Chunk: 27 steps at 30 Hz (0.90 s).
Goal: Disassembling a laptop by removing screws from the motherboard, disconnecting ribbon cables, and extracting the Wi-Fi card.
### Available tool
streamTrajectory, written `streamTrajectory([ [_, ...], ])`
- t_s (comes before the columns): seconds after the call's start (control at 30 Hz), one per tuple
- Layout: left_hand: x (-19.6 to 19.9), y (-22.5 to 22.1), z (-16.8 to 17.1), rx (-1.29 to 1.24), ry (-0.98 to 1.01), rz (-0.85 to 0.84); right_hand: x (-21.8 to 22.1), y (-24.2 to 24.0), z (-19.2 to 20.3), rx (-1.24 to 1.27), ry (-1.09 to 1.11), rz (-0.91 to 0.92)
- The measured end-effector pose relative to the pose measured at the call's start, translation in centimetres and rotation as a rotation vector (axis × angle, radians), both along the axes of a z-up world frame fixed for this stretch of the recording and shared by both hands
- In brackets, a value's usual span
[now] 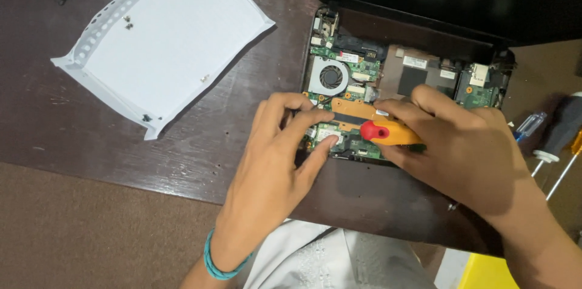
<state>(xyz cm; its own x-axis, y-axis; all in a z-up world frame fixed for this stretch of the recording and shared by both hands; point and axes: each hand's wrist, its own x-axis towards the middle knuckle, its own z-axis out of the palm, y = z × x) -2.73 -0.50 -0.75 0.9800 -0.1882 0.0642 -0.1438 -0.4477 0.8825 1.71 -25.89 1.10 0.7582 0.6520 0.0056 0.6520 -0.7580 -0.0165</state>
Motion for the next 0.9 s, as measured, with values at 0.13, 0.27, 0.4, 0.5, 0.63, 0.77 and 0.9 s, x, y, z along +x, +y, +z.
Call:
streamTrajectory([
  [0.13,0.0,0.1,-0.2,0.027,-0.069,-0.013,0.1,-0.1,-0.1,-0.094,-0.038,0.026],
  [0.27,-0.1,-0.1,-0.2,0.061,-0.172,-0.025,-0.1,-0.1,-0.4,-0.065,-0.047,0.005],
  [0.4,-0.1,-0.4,0.2,0.122,-0.24,-0.038,-0.7,-0.3,-0.9,-0.12,-0.077,-0.03],
  [0.5,-0.1,-0.6,0.0,0.194,-0.294,-0.038,-0.9,-0.4,-0.6,-0.075,-0.071,-0.025],
  [0.63,-0.2,-0.4,-0.3,0.168,-0.307,-0.044,-1.1,-0.7,-0.1,0.028,0.102,-0.168],
  [0.77,-0.1,-0.3,0.0,0.141,-0.274,-0.054,-1.1,-0.7,-0.2,0.162,0.178,-0.175],
  [0.9,0.0,-0.3,-0.1,0.133,-0.281,-0.049,-1.0,-0.7,-0.5,0.226,0.141,-0.124],
])
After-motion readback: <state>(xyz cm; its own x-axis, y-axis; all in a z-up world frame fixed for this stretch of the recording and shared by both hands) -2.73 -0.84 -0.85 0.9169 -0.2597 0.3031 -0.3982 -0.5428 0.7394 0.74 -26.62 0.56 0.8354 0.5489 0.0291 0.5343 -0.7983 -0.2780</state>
